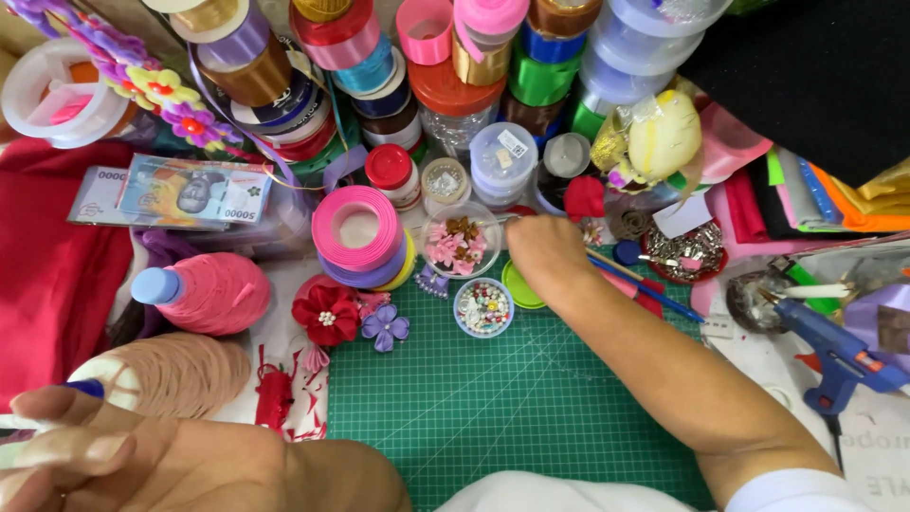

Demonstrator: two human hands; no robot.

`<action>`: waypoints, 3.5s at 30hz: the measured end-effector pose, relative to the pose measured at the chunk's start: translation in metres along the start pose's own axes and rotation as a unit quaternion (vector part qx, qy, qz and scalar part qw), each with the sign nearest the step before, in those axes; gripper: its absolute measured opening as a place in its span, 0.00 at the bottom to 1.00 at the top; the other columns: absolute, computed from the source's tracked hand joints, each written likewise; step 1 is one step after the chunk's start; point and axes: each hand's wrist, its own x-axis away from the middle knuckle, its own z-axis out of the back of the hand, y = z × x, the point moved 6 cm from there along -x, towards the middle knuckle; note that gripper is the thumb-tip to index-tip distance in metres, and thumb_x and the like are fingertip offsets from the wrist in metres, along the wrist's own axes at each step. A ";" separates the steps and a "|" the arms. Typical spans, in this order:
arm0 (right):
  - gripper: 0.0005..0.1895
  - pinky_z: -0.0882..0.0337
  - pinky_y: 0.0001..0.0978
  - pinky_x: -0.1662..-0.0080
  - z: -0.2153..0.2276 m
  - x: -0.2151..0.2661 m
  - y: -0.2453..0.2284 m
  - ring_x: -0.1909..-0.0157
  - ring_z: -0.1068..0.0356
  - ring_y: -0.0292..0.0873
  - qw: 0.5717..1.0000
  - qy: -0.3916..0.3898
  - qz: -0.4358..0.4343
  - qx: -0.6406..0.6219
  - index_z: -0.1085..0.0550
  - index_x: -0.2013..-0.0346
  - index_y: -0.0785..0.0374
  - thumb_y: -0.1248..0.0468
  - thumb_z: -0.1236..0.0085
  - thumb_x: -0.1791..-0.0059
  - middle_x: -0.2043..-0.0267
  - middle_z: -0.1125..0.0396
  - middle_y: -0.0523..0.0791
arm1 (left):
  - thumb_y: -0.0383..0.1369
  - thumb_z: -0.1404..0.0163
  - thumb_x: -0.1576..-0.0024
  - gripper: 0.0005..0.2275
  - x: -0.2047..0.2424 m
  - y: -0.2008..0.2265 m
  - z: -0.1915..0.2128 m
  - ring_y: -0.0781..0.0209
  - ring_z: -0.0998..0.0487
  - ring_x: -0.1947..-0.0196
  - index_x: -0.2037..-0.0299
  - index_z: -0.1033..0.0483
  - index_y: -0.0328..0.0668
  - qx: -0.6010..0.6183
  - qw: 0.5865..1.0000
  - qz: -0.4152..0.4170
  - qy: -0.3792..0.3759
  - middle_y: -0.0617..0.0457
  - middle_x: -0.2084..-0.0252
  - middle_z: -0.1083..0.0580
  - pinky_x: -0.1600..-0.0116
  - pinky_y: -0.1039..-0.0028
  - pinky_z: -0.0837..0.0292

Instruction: A person is crafting a ribbon flower by folding small yellow ribbon strips and attaching them to a pink base, occasionally using scissors to trim.

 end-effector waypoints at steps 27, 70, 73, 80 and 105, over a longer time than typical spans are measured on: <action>0.09 0.23 0.29 0.53 0.049 0.168 0.043 0.57 0.24 0.39 0.571 0.356 0.105 -0.733 0.28 0.59 0.66 0.73 0.39 0.51 0.63 0.27 0.49 | 0.21 0.44 0.45 0.29 0.130 0.024 -0.184 0.65 0.19 0.66 0.32 0.38 0.41 0.212 0.766 0.450 -0.407 0.48 0.65 0.20 0.59 0.77 0.18; 0.04 0.31 0.29 0.71 0.063 0.189 0.057 0.74 0.37 0.32 0.656 0.494 0.222 -0.526 0.19 0.65 0.68 0.75 0.38 0.52 0.67 0.26 0.51 | 0.22 0.53 0.38 0.22 0.138 0.016 -0.192 0.51 0.19 0.48 0.32 0.38 0.36 0.303 0.717 0.476 -0.409 0.35 0.47 0.23 0.42 0.63 0.21; 0.03 0.26 0.29 0.68 0.061 0.179 0.059 0.71 0.28 0.38 0.630 0.447 0.192 -0.605 0.21 0.64 0.75 0.78 0.39 0.52 0.68 0.27 0.54 | 0.23 0.54 0.37 0.21 0.140 0.020 -0.191 0.52 0.17 0.56 0.32 0.38 0.35 0.319 0.679 0.521 -0.408 0.34 0.53 0.21 0.49 0.67 0.18; 0.03 0.28 0.31 0.67 0.066 0.182 0.061 0.70 0.27 0.41 0.652 0.499 0.201 -0.535 0.20 0.64 0.76 0.78 0.37 0.52 0.67 0.28 0.55 | 0.18 0.48 0.43 0.28 0.154 0.015 -0.192 0.49 0.16 0.64 0.31 0.43 0.31 0.312 0.661 0.560 -0.391 0.27 0.59 0.21 0.58 0.68 0.14; 0.13 0.21 0.45 0.56 0.078 0.188 0.046 0.59 0.23 0.52 0.712 0.504 0.247 -0.423 0.18 0.60 0.68 0.80 0.50 0.50 0.58 0.24 0.56 | 0.15 0.45 0.47 0.35 0.144 0.015 -0.190 0.47 0.16 0.62 0.28 0.45 0.32 0.328 0.655 0.582 -0.354 0.26 0.59 0.22 0.57 0.66 0.13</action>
